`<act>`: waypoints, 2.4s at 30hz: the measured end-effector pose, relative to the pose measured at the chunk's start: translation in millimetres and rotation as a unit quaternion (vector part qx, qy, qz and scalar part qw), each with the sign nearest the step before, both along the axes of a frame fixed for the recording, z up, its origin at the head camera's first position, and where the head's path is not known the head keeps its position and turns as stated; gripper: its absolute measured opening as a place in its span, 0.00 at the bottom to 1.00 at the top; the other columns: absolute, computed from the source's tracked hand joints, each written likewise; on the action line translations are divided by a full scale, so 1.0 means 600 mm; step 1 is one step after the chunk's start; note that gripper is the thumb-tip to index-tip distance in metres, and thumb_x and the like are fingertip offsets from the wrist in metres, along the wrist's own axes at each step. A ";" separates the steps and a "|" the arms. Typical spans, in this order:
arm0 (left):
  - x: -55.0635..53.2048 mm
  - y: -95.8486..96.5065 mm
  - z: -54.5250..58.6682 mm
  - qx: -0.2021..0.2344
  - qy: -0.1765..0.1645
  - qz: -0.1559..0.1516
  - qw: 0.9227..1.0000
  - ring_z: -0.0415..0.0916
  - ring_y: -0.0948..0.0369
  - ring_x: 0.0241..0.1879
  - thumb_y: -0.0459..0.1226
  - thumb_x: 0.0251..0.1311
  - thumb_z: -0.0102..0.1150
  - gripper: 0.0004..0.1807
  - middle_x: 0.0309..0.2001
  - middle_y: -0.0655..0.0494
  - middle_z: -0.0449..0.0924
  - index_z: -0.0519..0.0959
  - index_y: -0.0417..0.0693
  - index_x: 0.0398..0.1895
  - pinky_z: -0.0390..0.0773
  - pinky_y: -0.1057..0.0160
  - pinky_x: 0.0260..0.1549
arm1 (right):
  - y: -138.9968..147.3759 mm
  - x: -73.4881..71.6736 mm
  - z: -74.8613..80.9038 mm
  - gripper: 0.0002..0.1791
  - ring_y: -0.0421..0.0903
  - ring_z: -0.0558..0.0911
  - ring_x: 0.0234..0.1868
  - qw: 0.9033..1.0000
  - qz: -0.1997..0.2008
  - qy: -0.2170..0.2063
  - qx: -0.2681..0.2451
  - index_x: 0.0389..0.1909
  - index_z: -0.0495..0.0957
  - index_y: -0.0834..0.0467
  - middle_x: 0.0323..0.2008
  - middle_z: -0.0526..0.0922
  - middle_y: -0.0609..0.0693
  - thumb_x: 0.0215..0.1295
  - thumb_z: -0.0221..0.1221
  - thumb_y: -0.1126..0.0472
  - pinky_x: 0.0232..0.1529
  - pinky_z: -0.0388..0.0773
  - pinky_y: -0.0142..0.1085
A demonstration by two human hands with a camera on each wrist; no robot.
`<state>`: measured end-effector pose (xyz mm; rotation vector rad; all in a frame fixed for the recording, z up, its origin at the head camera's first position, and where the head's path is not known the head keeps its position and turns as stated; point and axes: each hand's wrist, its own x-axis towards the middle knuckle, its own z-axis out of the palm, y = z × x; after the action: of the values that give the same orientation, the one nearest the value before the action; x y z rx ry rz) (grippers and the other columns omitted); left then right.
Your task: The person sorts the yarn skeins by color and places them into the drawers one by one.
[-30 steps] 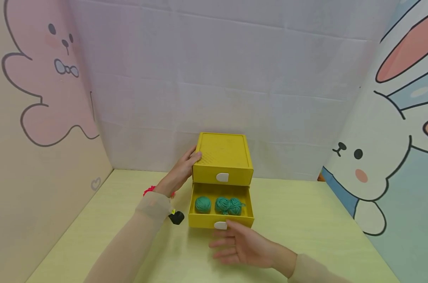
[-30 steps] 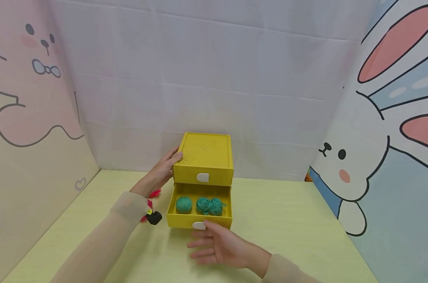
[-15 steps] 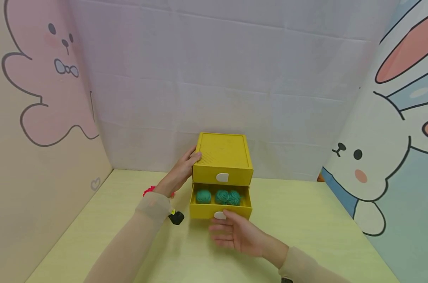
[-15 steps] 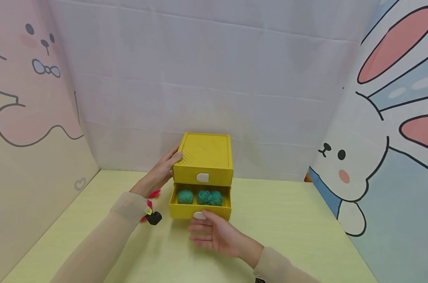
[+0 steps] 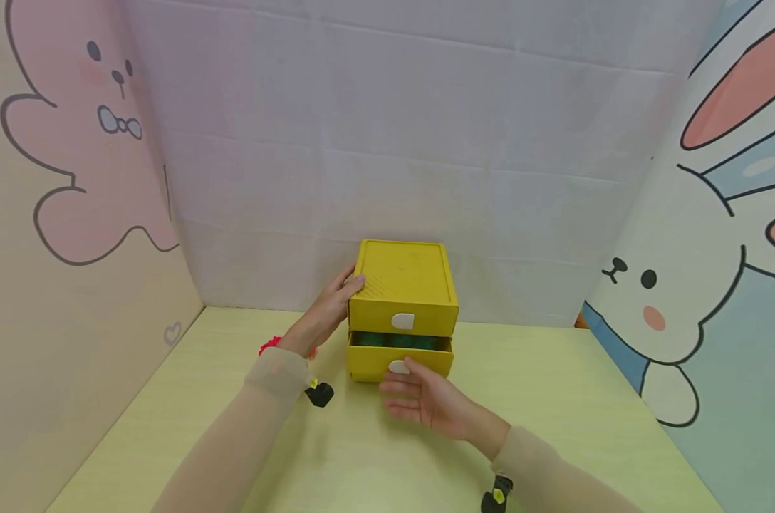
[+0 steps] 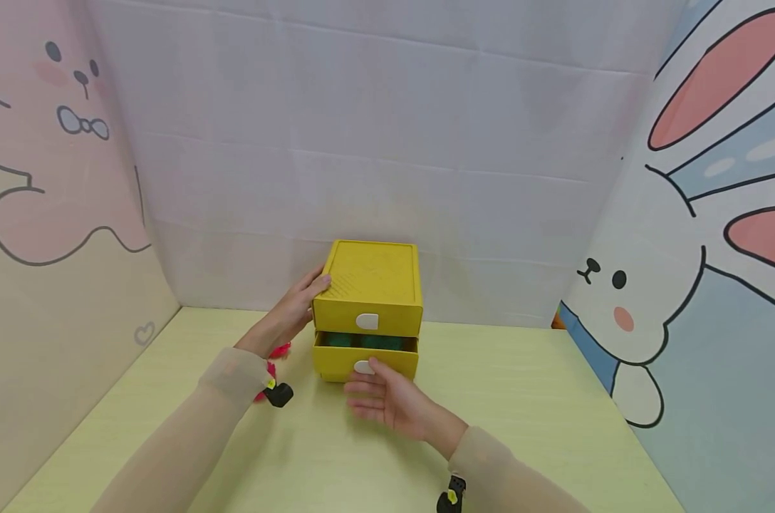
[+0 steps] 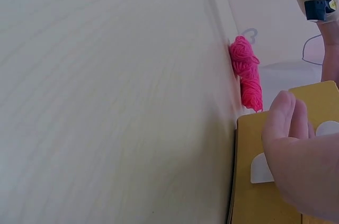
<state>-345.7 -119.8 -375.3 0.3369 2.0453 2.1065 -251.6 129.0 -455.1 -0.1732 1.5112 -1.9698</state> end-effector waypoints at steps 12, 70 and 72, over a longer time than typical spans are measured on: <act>-0.001 -0.001 -0.002 0.005 0.001 -0.004 1.000 0.60 0.47 0.79 0.55 0.82 0.49 0.41 0.84 0.49 0.51 0.44 0.62 0.89 0.54 0.43 0.81 | -0.004 -0.030 0.001 0.44 0.65 0.72 0.74 1.000 -0.002 0.029 0.010 0.79 0.60 0.71 0.75 0.69 0.68 0.85 0.43 0.36 0.70 0.76 0.47; 0.002 0.004 0.003 -0.004 -0.004 0.004 1.000 0.52 0.49 0.82 0.55 0.82 0.48 0.41 0.87 0.53 0.43 0.43 0.62 0.89 0.52 0.43 0.81 | 0.176 -0.076 0.127 0.33 0.56 0.87 0.53 0.900 -0.054 0.233 0.365 0.68 0.76 0.69 0.60 0.83 0.66 0.85 0.46 0.44 0.59 0.84 0.52; 0.000 0.004 0.002 -0.007 -0.006 0.005 1.000 0.52 0.49 0.82 0.55 0.82 0.48 0.41 0.87 0.53 0.43 0.43 0.62 0.89 0.52 0.43 0.81 | 0.175 -0.086 0.141 0.34 0.57 0.86 0.54 0.894 -0.069 0.244 0.369 0.72 0.72 0.68 0.63 0.81 0.68 0.86 0.45 0.44 0.59 0.84 0.52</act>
<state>-345.9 -117.4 -374.1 0.3125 2.0583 2.0935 -303.1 233.8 -370.4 -0.2440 2.5544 -1.3562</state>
